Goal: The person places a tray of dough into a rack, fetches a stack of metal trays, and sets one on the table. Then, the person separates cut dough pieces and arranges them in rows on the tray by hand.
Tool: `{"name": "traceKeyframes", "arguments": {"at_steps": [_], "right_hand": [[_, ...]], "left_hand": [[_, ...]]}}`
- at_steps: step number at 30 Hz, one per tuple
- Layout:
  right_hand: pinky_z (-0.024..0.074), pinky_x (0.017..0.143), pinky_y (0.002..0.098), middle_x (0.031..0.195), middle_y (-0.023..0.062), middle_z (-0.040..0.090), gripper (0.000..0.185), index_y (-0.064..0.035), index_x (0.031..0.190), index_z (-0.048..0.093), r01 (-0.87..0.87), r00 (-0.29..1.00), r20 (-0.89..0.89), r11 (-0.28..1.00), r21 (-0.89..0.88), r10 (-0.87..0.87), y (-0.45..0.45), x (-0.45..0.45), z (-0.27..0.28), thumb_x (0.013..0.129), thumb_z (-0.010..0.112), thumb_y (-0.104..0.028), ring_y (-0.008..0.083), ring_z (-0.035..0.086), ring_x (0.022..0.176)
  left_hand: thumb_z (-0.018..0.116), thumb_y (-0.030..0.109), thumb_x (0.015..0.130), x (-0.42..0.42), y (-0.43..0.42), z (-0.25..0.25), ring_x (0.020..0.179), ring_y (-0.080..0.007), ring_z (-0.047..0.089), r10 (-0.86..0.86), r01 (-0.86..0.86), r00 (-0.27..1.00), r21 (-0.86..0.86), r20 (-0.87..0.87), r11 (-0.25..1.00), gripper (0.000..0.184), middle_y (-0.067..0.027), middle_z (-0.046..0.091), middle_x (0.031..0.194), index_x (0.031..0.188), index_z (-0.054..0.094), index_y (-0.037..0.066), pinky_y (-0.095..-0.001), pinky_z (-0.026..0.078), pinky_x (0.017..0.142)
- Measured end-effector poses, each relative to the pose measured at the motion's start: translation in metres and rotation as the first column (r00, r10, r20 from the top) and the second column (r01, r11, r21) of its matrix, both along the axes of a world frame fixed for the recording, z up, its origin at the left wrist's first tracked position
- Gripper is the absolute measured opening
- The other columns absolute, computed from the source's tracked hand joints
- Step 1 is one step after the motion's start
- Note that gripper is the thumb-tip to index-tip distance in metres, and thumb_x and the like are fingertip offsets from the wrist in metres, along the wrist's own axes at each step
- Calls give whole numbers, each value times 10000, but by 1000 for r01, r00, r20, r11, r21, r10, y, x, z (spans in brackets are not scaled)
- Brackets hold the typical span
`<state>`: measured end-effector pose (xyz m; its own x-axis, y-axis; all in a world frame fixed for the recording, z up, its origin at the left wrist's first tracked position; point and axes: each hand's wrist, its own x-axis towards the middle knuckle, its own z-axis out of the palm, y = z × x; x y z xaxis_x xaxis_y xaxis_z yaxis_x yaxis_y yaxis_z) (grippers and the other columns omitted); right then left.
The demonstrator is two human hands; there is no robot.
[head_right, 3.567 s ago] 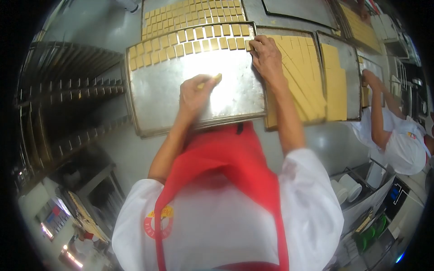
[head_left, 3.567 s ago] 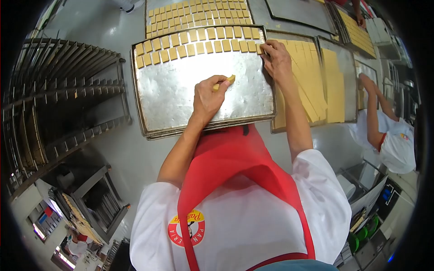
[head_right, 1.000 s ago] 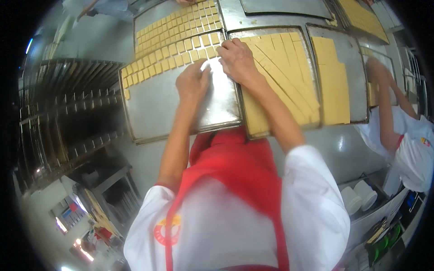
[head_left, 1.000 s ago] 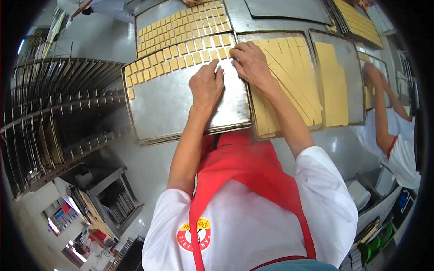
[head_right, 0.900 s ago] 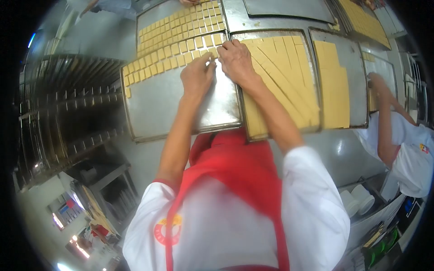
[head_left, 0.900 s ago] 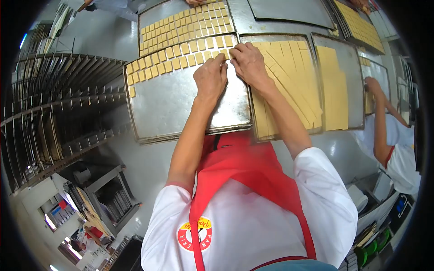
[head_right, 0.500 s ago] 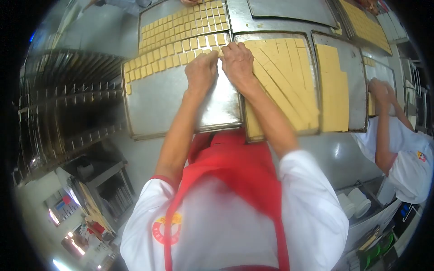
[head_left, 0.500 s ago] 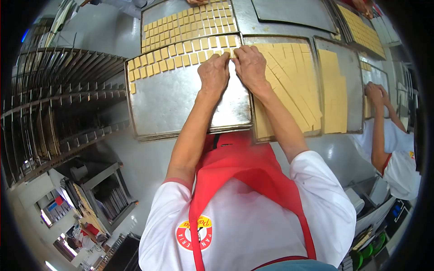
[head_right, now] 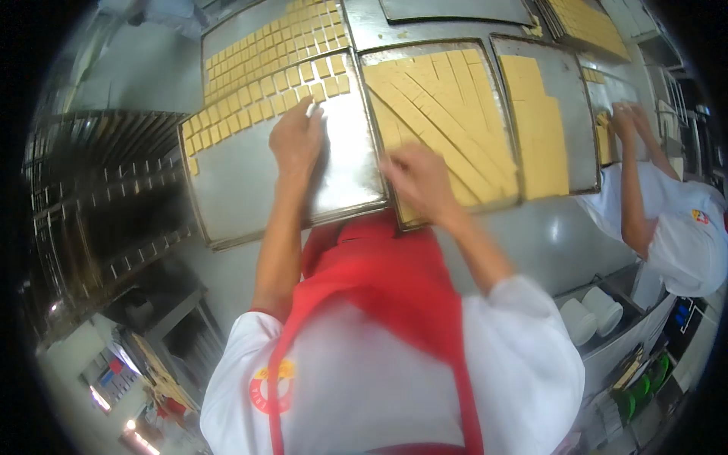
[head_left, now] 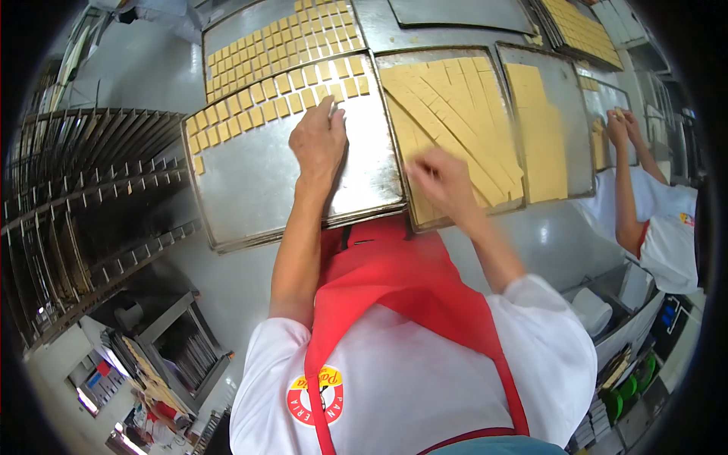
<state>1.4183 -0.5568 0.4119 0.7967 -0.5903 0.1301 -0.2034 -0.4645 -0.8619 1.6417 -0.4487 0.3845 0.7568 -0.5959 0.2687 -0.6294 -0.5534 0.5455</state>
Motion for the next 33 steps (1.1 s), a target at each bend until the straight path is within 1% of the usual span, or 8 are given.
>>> {"name": "traceKeyframes", "arguments": {"at_steps": [3, 6, 8, 9, 11, 14, 21, 33], "right_hand": [[457, 604, 269, 695, 43, 634, 212, -1, 882, 707, 102, 933, -360, 953, 284, 7, 34, -99, -36, 940, 729, -204, 106, 577, 656], [463, 590, 268, 727, 22, 654, 242, -30, 892, 694, 383, 860, -510, 672, 634, -9, 60, -153, -74, 982, 690, -254, 123, 586, 645], [481, 579, 289, 775, 36, 674, 244, -45, 980, 663, 485, 874, -471, 251, 837, -120, 70, -168, -101, 1017, 657, -286, 148, 599, 641], [481, 579, 289, 775, 36, 674, 244, -45, 980, 663, 486, 874, -469, 246, 838, -129, 74, -168, -116, 1017, 657, -286, 148, 599, 641], [443, 488, 310, 758, 106, 684, 301, 18, 984, 670, 477, 810, -470, -72, 876, -350, 77, -151, -133, 1026, 642, -278, 195, 623, 606], [530, 597, 331, 827, 132, 698, 314, 18, 1129, 611, 390, 885, -375, 0, 921, -276, 74, -143, -130, 1036, 635, -281, 218, 659, 681], [523, 528, 328, 826, 149, 699, 323, 42, 1121, 607, 326, 897, -316, -19, 945, -309, 78, -125, -125, 1051, 603, -274, 230, 660, 627], [468, 400, 319, 663, 115, 635, 381, 6, 917, 639, 511, 852, -473, 153, 846, -226, 42, -100, -118, 1043, 608, -353, 211, 604, 489]], "left_hand": [[734, 285, 899, -14, 19, 11, 754, -334, 690, 16, -15, 996, 10, -88, 1000, 308, -127, 722, 807, 1153, 765, 113, -436, 531, 720], [735, 249, 908, -27, 33, 17, 750, -328, 697, -12, 8, 990, -30, -139, 1000, 304, -160, 726, 835, 1150, 760, 68, -415, 535, 719], [738, 212, 905, -34, 38, 16, 759, -323, 699, -33, 23, 986, -65, -166, 998, 294, -171, 727, 862, 1147, 755, 46, -408, 538, 715], [740, 206, 902, -36, 39, 16, 768, -322, 705, -37, 26, 980, -61, -196, 998, 296, -185, 733, 887, 1146, 755, 37, -403, 544, 730], [742, 200, 900, -40, 41, 17, 778, -322, 711, -48, 38, 975, -54, -216, 998, 298, -198, 739, 912, 1144, 755, 29, -398, 550, 746], [737, 199, 904, -43, 42, 23, 791, -327, 719, -39, 32, 974, -35, -224, 999, 295, -212, 743, 933, 1139, 756, 22, -397, 554, 764], [742, 200, 900, -47, 42, 25, 782, -335, 721, -33, 22, 973, -48, -227, 999, 290, -221, 742, 914, 1113, 763, 4, -392, 556, 746], [777, 231, 862, -61, 59, 30, 788, -341, 713, -71, 77, 937, 3, -342, 997, 341, -202, 738, 896, 1142, 760, 36, -394, 557, 758]]}}
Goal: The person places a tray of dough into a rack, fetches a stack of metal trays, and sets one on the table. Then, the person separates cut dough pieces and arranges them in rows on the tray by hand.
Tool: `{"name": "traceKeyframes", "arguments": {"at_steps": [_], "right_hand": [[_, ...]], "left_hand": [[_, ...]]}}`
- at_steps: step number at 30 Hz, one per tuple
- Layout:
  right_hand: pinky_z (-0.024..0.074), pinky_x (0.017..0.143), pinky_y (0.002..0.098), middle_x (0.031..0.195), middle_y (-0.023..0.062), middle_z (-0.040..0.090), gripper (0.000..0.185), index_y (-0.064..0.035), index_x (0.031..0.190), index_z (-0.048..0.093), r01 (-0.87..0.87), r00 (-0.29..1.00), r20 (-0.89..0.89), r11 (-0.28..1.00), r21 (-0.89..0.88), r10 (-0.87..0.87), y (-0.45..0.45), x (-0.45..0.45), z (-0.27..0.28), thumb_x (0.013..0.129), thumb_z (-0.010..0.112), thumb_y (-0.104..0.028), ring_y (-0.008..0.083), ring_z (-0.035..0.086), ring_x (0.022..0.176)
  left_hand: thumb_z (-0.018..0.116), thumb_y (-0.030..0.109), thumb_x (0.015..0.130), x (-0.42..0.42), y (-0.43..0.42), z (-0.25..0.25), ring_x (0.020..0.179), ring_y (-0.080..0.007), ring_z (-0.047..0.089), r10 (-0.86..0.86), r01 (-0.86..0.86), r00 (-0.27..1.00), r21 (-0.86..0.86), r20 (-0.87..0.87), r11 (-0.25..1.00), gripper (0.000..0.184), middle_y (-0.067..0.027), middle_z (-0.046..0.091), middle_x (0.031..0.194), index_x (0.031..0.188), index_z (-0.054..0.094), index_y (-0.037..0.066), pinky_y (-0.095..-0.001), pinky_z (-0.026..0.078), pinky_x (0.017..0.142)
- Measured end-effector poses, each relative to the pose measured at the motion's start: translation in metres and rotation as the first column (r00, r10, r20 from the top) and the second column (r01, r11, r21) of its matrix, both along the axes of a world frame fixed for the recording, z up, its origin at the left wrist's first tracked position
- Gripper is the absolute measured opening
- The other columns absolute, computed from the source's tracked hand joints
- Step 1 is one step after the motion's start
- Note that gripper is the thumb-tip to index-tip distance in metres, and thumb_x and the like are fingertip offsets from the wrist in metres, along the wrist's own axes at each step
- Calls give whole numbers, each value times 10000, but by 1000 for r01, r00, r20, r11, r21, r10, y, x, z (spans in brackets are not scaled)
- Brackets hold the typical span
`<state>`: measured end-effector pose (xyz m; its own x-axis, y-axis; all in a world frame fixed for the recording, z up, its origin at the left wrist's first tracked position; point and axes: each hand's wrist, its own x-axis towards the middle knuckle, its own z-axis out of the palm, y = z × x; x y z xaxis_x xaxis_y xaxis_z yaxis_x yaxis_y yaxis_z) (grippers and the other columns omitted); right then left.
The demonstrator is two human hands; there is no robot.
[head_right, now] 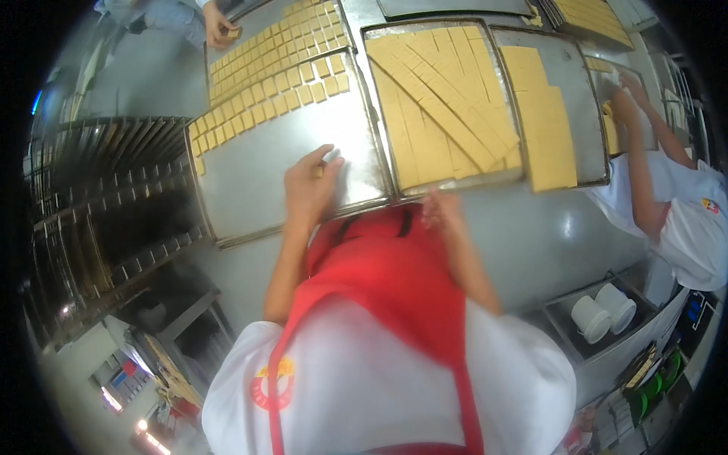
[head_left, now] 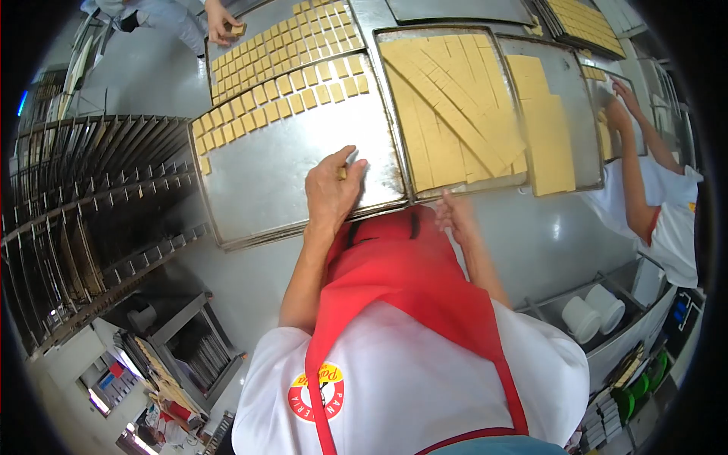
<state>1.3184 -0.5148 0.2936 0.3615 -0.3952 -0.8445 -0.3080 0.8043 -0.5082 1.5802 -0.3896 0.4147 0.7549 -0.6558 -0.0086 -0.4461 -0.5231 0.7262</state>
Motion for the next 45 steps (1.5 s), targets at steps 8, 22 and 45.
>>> {"name": "traceKeyframes", "arguments": {"at_steps": [8, 22, 45], "right_hand": [[440, 431, 298, 621, 55, 627, 311, -17, 839, 679, -481, 875, -156, 794, -373, 457, 5, 10, 55, 979, 693, -294, 152, 602, 511], [487, 599, 351, 751, 180, 697, 245, 7, 885, 739, -525, 842, -442, 276, -805, 310, 97, 171, 160, 934, 711, -232, 284, 671, 638], [523, 685, 335, 866, 122, 715, 219, 20, 962, 713, -468, 768, -131, 409, -784, 627, 136, 284, 111, 964, 693, -199, 211, 674, 771]], "left_hand": [[732, 91, 866, 28, 47, 7, 880, -271, 712, -171, 121, 913, -155, -370, 980, 526, -149, 733, 969, 1380, 628, 51, -359, 552, 856], [713, 27, 880, 120, 149, 22, 967, -291, 750, -305, 183, 919, -414, -249, 892, 486, -175, 758, 1091, 1358, 630, 36, -360, 582, 859], [762, 94, 876, 162, 194, 6, 1002, -237, 744, -168, 89, 928, -238, -333, 967, 467, -132, 769, 1091, 1332, 661, 65, -341, 562, 903]]}}
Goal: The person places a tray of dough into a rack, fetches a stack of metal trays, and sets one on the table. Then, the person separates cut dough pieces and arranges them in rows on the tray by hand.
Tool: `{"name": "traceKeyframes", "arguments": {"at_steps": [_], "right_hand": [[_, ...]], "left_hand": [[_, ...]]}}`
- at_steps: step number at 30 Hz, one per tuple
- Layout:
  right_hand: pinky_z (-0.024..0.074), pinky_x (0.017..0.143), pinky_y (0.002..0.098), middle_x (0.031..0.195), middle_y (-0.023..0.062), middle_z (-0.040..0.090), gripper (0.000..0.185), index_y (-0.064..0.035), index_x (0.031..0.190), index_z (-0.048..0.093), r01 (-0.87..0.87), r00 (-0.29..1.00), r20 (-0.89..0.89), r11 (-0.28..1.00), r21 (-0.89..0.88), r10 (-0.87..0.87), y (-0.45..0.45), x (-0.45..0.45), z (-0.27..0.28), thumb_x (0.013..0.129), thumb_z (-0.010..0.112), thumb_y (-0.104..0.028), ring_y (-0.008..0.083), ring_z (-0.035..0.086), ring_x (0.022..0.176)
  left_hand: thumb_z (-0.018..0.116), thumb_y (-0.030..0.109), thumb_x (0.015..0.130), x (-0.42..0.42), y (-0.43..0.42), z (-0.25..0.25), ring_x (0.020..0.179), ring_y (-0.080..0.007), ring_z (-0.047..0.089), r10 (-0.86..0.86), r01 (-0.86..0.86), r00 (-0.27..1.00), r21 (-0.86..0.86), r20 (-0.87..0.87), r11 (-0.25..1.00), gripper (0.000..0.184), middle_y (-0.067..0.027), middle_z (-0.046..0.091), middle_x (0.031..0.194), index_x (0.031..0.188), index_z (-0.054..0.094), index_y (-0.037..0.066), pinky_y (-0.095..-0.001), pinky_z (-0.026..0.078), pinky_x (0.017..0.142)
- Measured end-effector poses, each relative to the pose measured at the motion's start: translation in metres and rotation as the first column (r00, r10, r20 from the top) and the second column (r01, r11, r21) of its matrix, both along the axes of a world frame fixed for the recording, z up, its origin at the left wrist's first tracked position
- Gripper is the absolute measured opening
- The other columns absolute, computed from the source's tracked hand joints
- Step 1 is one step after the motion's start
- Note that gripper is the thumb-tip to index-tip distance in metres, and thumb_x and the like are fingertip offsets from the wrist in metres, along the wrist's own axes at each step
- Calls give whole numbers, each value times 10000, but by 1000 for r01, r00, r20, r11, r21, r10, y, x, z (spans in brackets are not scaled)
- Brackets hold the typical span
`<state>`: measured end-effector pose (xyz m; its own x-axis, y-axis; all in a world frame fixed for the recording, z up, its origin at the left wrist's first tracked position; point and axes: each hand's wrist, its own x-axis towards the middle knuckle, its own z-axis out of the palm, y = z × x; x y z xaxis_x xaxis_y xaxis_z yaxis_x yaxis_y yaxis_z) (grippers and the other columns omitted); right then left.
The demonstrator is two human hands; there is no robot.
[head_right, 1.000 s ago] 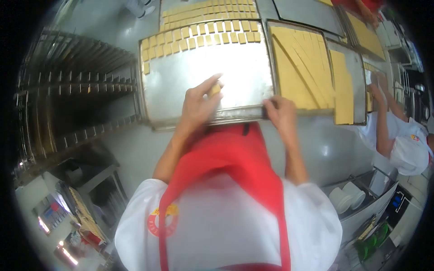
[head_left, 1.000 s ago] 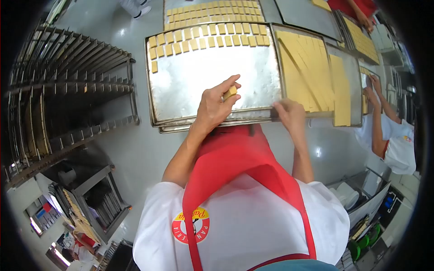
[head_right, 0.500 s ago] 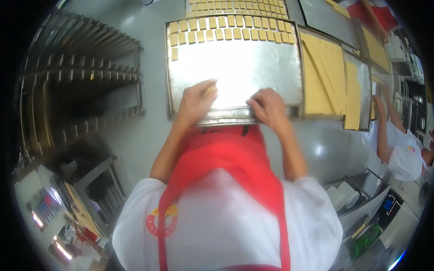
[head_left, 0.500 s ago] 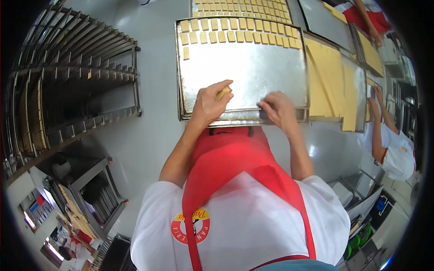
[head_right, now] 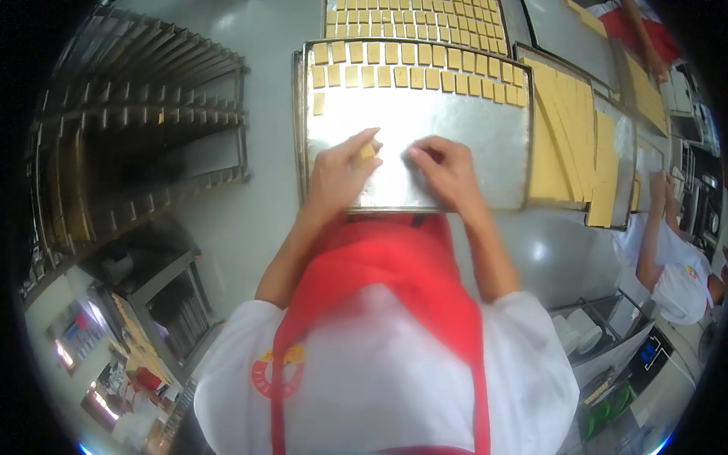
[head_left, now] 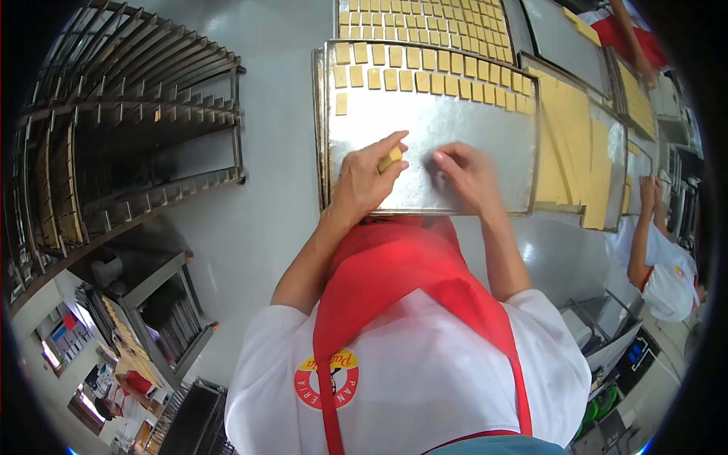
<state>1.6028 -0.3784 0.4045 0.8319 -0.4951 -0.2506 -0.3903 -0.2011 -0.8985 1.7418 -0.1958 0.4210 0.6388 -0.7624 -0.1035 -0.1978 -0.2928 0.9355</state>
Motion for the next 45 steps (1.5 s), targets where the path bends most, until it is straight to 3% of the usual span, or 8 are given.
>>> {"name": "traceKeyframes", "arguments": {"at_steps": [4, 11, 15, 20, 22, 23, 25, 45], "right_hand": [[572, 749, 290, 953, 86, 717, 272, 29, 1108, 672, 32, 995, 43, 709, 705, -88, 12, 44, 8, 998, 690, -219, 163, 696, 865], [577, 777, 281, 993, 128, 736, 201, 49, 1057, 689, -70, 962, 205, 561, 825, -182, 19, 53, -20, 927, 756, -88, 155, 701, 875], [571, 767, 270, 986, 111, 739, 180, 52, 1040, 699, 13, 945, 225, 718, 696, -236, 23, 53, -16, 917, 764, -63, 141, 696, 861], [553, 735, 259, 970, 67, 746, 128, 22, 984, 725, 37, 947, 246, 831, 555, -207, 26, 70, -9, 931, 760, -88, 118, 688, 834], [555, 715, 311, 960, 65, 742, 112, -41, 976, 750, 133, 928, 362, 987, -93, -91, 21, 80, -11, 907, 773, -126, 163, 698, 813], [555, 715, 311, 960, 65, 742, 112, -41, 976, 750, 135, 928, 362, 987, -92, -93, 20, 85, -13, 907, 773, -126, 163, 698, 813], [554, 722, 359, 1011, 93, 726, 139, -60, 977, 765, 93, 951, 277, 724, -684, 140, 19, 96, -15, 884, 786, -162, 246, 704, 848], [551, 743, 440, 969, 89, 705, 69, -84, 905, 714, 62, 950, 275, 769, -637, 151, 36, 117, -27, 836, 720, -92, 310, 683, 897]], "left_hand": [[752, 101, 891, 11, -14, 12, 1060, -261, 741, 20, -18, 999, -74, 30, 997, 499, -141, 761, 1154, 1375, 633, 76, -357, 554, 941], [833, 147, 814, 18, -13, -1, 940, -329, 733, 97, -24, 934, -211, 344, 977, 503, -188, 737, 1059, 1272, 659, 36, -392, 587, 789], [929, 270, 717, 18, 2, 5, 807, -277, 694, 144, -160, 952, 36, 269, 986, 532, -149, 728, 946, 1130, 700, 25, -370, 565, 704], [747, 144, 898, 25, 0, -7, 726, -300, 689, 209, -208, 942, -30, 264, 978, 188, -160, 710, 896, 1036, 733, 17, -391, 550, 663], [737, 124, 898, 37, 1, -12, 747, -313, 695, 233, -235, 871, -51, 431, 971, 170, -150, 715, 908, 1038, 740, 28, -402, 551, 663], [728, 105, 898, 42, -1, -14, 768, -326, 700, 252, -256, 771, -78, 585, 964, 158, -139, 720, 919, 1040, 746, 40, -413, 551, 664], [734, 88, 879, 54, -5, -24, 762, -323, 693, 280, -256, 691, -136, 667, 957, 127, -112, 689, 868, 1002, 751, 64, -433, 545, 651], [713, 52, 840, 70, 0, -23, 773, -362, 673, 41, -262, 676, 188, 736, 947, 69, -133, 613, 896, 873, 661, 25, -492, 531, 661]]}}
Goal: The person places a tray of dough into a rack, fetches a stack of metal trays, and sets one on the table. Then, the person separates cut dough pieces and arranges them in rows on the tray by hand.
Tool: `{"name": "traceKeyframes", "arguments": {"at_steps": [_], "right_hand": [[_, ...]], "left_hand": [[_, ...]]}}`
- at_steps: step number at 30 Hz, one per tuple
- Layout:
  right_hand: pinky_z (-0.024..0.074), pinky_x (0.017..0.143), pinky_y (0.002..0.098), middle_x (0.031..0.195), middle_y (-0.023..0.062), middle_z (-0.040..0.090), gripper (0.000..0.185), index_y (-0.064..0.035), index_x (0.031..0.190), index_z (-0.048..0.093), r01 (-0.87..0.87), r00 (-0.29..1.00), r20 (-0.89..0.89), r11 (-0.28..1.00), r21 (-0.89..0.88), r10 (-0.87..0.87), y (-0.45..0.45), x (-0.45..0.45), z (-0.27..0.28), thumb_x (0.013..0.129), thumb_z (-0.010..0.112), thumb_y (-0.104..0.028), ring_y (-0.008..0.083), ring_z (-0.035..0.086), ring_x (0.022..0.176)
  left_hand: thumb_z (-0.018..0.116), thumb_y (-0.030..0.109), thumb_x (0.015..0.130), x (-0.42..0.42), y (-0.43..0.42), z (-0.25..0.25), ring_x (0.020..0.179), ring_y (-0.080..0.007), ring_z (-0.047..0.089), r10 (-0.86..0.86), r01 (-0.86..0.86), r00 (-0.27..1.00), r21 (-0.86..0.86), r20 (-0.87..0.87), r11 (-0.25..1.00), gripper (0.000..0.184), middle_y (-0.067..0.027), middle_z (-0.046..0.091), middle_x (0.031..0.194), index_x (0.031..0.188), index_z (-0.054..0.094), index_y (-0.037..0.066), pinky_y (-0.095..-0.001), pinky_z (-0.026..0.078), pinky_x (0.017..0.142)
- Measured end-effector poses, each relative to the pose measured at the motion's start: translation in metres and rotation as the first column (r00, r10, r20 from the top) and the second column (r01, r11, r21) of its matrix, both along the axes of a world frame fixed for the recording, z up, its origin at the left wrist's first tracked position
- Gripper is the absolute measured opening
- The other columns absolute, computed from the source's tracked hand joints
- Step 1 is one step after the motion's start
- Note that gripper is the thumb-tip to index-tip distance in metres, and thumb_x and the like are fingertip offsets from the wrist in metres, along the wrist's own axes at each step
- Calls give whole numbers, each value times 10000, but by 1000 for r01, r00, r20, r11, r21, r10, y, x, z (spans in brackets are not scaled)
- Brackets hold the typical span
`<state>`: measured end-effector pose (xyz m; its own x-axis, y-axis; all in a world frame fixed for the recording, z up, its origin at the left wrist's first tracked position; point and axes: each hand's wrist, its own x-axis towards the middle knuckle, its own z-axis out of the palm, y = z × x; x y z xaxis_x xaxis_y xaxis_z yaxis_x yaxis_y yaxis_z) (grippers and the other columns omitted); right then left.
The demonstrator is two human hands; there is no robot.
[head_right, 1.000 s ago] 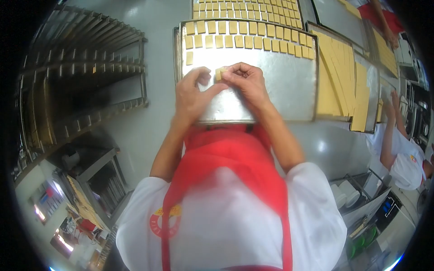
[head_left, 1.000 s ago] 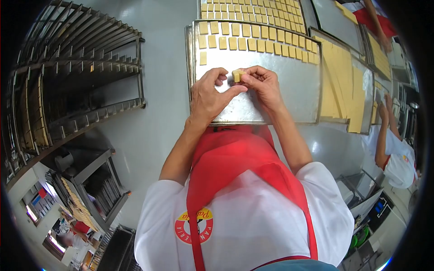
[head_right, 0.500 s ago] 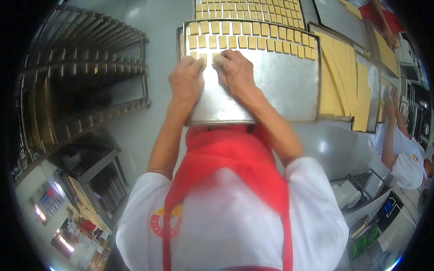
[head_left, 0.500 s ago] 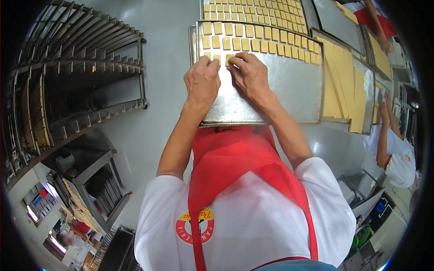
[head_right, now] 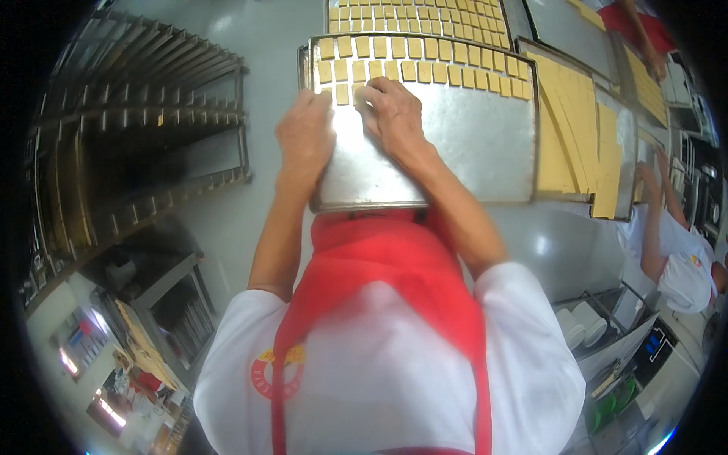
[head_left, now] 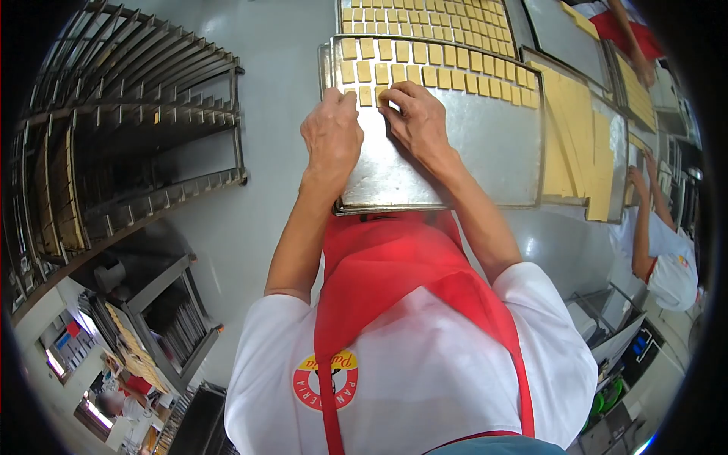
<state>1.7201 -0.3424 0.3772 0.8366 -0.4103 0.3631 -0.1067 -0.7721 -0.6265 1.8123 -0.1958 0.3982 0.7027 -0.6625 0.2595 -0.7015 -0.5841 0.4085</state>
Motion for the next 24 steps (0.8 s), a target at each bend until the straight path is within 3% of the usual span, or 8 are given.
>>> {"name": "traceKeyframes", "arguments": {"at_steps": [3, 7, 10, 15, 18, 20, 22, 24], "right_hand": [[555, 758, 442, 984, 91, 711, 83, -86, 920, 721, -2, 1000, -9, 1000, -29, 2, -1, 2, -2, 838, 724, -93, 316, 683, 906], [557, 780, 400, 997, 81, 712, 144, -85, 970, 747, 1, 1000, -8, 1000, -31, -1, 0, 3, -2, 834, 775, -120, 312, 687, 918], [560, 819, 420, 1051, 117, 698, 194, -81, 1018, 731, -35, 998, -48, 999, -35, 34, -2, -1, 0, 833, 772, -124, 335, 679, 960], [553, 855, 434, 1113, 134, 685, 253, -67, 1090, 714, -166, 984, -70, 986, -10, 165, -26, -31, 27, 849, 766, -125, 343, 660, 1022], [551, 888, 425, 1156, 133, 683, 308, -60, 1122, 713, -170, 985, 2, 983, -75, 171, -72, -63, 43, 824, 783, -102, 340, 652, 1068], [541, 941, 446, 1210, 140, 663, 323, -98, 1123, 697, -141, 989, 22, 978, -152, 146, -131, -91, 29, 806, 758, -110, 359, 636, 1110], [544, 965, 431, 1247, 136, 662, 350, -93, 1153, 699, -14, 998, -68, 991, -131, 6, -191, -121, 35, 808, 757, -94, 354, 640, 1144], [552, 955, 410, 1231, 125, 678, 306, -82, 1118, 716, 55, 997, -46, 963, -264, -70, -269, -147, 21, 815, 737, -45, 347, 662, 1103]], "left_hand": [[716, 135, 878, 5, 5, -3, 847, -338, 665, 31, -29, 999, 47, -44, 998, 151, -74, 629, 937, 1028, 706, 150, -462, 537, 741], [706, 48, 845, 5, 2, -2, 795, -352, 678, 9, -9, 1000, -18, -11, 1000, 51, -119, 631, 901, 854, 657, 43, -481, 535, 675], [705, 66, 857, 6, 5, -4, 810, -347, 681, -16, 16, 1000, -27, 0, 999, 46, -106, 637, 905, 900, 689, 64, -475, 539, 683], [737, 120, 861, 0, 6, 10, 849, -327, 690, 28, -28, 999, 8, -42, 1000, 245, -99, 657, 949, 1106, 739, 118, -445, 543, 722], [737, 212, 869, -14, 2, 26, 875, -345, 664, 90, -96, 976, -17, -197, 995, 373, -136, 673, 993, 1229, 722, 112, -435, 527, 785], [752, 161, 872, -29, -5, 30, 834, -305, 684, 89, -94, 986, -31, -139, 995, 359, -94, 662, 953, 1226, 719, 113, -436, 539, 733], [742, 231, 879, -47, -17, 40, 897, -325, 658, 117, -110, 972, 44, -204, 993, 405, -135, 671, 998, 1263, 711, 107, -427, 520, 816], [746, 222, 880, -68, -31, 35, 891, -322, 657, 108, -106, 977, 19, -186, 994, 411, -129, 668, 983, 1276, 706, 117, -418, 524, 814]]}}
